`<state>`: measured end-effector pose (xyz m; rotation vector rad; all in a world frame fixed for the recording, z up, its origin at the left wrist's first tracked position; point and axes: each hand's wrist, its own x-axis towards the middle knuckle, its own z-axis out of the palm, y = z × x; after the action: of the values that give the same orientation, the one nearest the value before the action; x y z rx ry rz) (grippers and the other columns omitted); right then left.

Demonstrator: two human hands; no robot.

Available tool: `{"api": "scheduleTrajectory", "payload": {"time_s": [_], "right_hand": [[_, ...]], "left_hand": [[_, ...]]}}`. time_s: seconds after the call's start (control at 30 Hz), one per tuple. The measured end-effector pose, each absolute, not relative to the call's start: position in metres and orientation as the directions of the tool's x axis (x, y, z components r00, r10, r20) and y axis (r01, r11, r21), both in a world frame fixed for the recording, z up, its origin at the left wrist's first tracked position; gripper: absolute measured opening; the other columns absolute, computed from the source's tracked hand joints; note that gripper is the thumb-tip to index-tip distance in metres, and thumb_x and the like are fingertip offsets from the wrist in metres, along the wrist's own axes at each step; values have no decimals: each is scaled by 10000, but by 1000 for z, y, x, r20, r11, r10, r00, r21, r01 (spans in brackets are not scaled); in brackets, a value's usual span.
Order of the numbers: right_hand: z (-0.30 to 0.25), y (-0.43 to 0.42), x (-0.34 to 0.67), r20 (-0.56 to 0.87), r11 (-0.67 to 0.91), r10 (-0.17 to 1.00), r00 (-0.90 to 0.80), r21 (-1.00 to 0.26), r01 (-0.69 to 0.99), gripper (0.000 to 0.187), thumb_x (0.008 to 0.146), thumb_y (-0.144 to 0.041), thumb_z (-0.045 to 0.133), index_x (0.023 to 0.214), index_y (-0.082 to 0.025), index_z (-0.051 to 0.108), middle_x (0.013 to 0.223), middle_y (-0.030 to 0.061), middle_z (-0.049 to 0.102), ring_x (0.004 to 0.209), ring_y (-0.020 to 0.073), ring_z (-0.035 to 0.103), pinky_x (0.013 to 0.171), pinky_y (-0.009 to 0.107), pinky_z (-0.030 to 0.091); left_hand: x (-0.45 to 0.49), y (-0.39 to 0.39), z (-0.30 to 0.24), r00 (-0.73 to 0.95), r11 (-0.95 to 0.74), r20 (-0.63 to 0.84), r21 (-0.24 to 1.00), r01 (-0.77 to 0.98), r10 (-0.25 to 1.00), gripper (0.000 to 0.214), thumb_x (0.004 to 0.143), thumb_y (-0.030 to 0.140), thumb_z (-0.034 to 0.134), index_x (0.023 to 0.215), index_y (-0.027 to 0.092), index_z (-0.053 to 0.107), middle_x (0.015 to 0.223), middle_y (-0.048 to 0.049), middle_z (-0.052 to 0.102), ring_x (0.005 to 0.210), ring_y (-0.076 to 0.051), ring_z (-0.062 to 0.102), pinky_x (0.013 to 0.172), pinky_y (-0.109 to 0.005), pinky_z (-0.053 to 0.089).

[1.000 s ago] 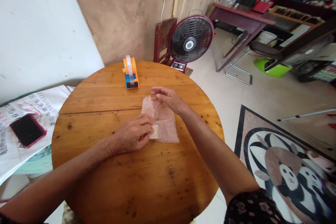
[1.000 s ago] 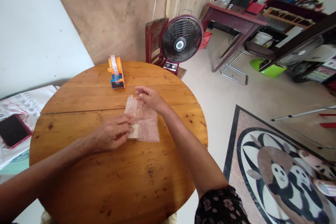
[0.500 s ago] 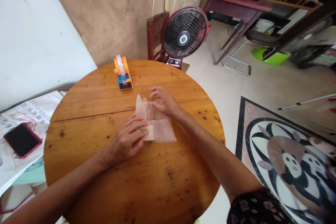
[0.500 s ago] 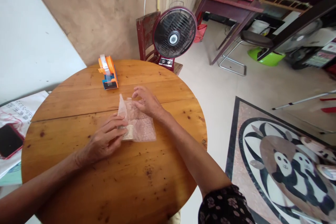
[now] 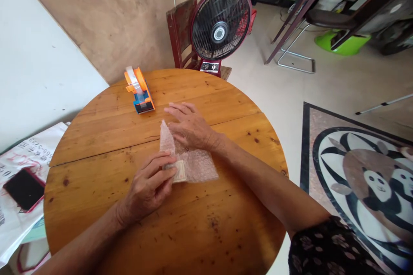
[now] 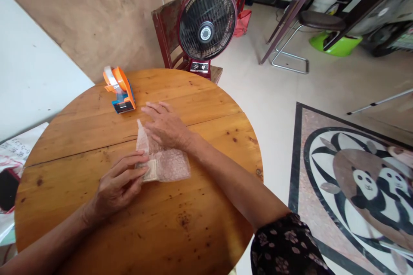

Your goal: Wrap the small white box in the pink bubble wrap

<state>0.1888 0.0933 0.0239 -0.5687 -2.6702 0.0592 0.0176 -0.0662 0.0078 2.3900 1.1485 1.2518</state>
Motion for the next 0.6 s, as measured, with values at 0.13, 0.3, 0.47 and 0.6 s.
{"api": "scheduleTrajectory", "payload": {"time_s": [0.13, 0.3, 0.47, 0.6], "right_hand": [[20, 103, 187, 389, 912, 410, -825, -161, 378, 150, 881, -174, 584, 845, -190, 729, 1399, 124, 585, 1389, 316, 415, 1132, 549, 266], [23, 112, 195, 348, 892, 444, -826, -259, 370, 240, 864, -131, 591, 1034, -228, 730, 1446, 105, 547, 1371, 287, 450, 1093, 494, 340], [35, 112, 188, 235, 918, 382, -894, -206, 338, 368, 815, -104, 618, 1144, -249, 694, 1475, 81, 505, 1403, 300, 390, 1106, 498, 320], [46, 114, 170, 155, 936, 329, -932, -184, 300, 150, 855, -170, 611, 936, -203, 733, 1439, 95, 528, 1403, 336, 378, 1102, 517, 300]], "left_hand": [[17, -67, 9, 337, -672, 599, 513, 534, 726, 315, 832, -16, 600, 1089, 162, 637, 1144, -148, 675, 1196, -270, 594, 964, -449, 558], [14, -69, 11, 338, -668, 592, 521, 532, 731, 351, 819, -43, 603, 1110, 150, 638, 1149, -159, 667, 1199, -279, 591, 972, -465, 551], [16, -70, 12, 338, -665, 591, 514, 542, 732, 349, 820, -36, 610, 1108, 159, 640, 1144, -151, 673, 1194, -283, 599, 967, -471, 551], [17, -69, 13, 340, -662, 585, 518, 542, 736, 361, 812, -44, 608, 1109, 156, 640, 1135, -153, 676, 1190, -289, 605, 958, -474, 559]]}}
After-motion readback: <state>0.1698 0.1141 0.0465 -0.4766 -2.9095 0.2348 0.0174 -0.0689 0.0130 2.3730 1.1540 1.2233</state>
